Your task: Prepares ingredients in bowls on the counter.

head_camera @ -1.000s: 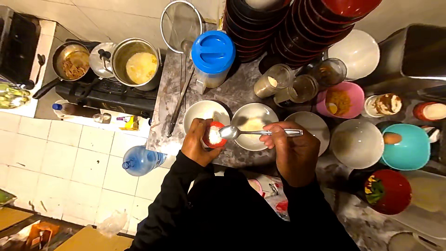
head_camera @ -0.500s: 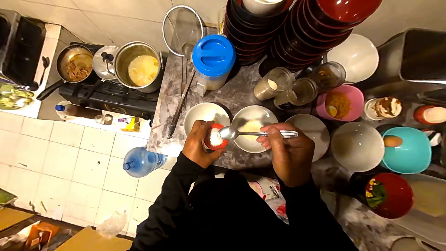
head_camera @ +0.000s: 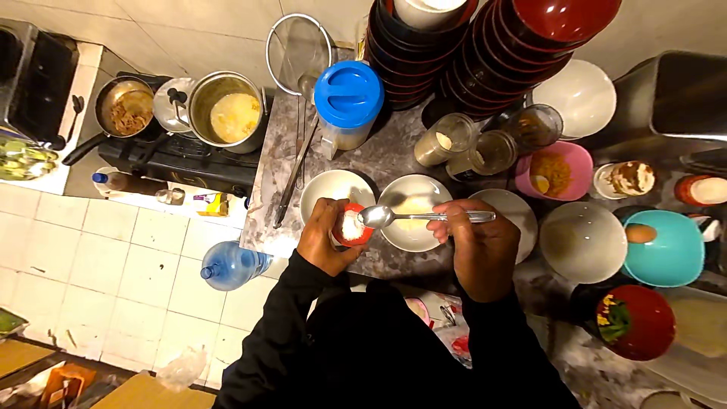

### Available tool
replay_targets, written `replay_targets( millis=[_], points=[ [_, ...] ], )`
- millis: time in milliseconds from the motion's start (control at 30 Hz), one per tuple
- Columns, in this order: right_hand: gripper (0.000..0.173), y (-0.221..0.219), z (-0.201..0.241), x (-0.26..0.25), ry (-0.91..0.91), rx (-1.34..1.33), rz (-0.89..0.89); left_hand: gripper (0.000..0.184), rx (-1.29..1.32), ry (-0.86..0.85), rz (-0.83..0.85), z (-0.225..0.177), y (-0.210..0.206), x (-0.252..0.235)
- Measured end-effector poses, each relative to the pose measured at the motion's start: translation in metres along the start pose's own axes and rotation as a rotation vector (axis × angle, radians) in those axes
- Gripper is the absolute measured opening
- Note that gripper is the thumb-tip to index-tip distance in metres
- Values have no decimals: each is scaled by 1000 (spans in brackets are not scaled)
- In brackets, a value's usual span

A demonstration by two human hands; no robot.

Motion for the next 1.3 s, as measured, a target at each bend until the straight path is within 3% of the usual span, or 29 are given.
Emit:
replay_targets(
  millis=[200,400,567,833,1300],
  points=[
    [18,2,4,-2,35,-37,-28,79,-51,42,-5,14,12,10],
    [22,-25,-1,1,196,225,86,82,-144,125,-53,30,38,27],
    [21,-20,20,5,187,71,18,81,-95,91,-46,17,29,21],
    [22,-24,25,6,181,182,68,81,-51,29,13,7,10,12],
    [18,-22,20,4,134,153,63,81,-56,37,28,5,9,9]
  ],
)
Point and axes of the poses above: each hand's wrist, its own x-axis away from the middle knuckle, its own y-axis out of the back of the hand, z = x × y, the point moved 3 cm from there along -x, towards the middle knuckle, and after that the axes turned 7 degrees about -y, right-handed, at the moved point
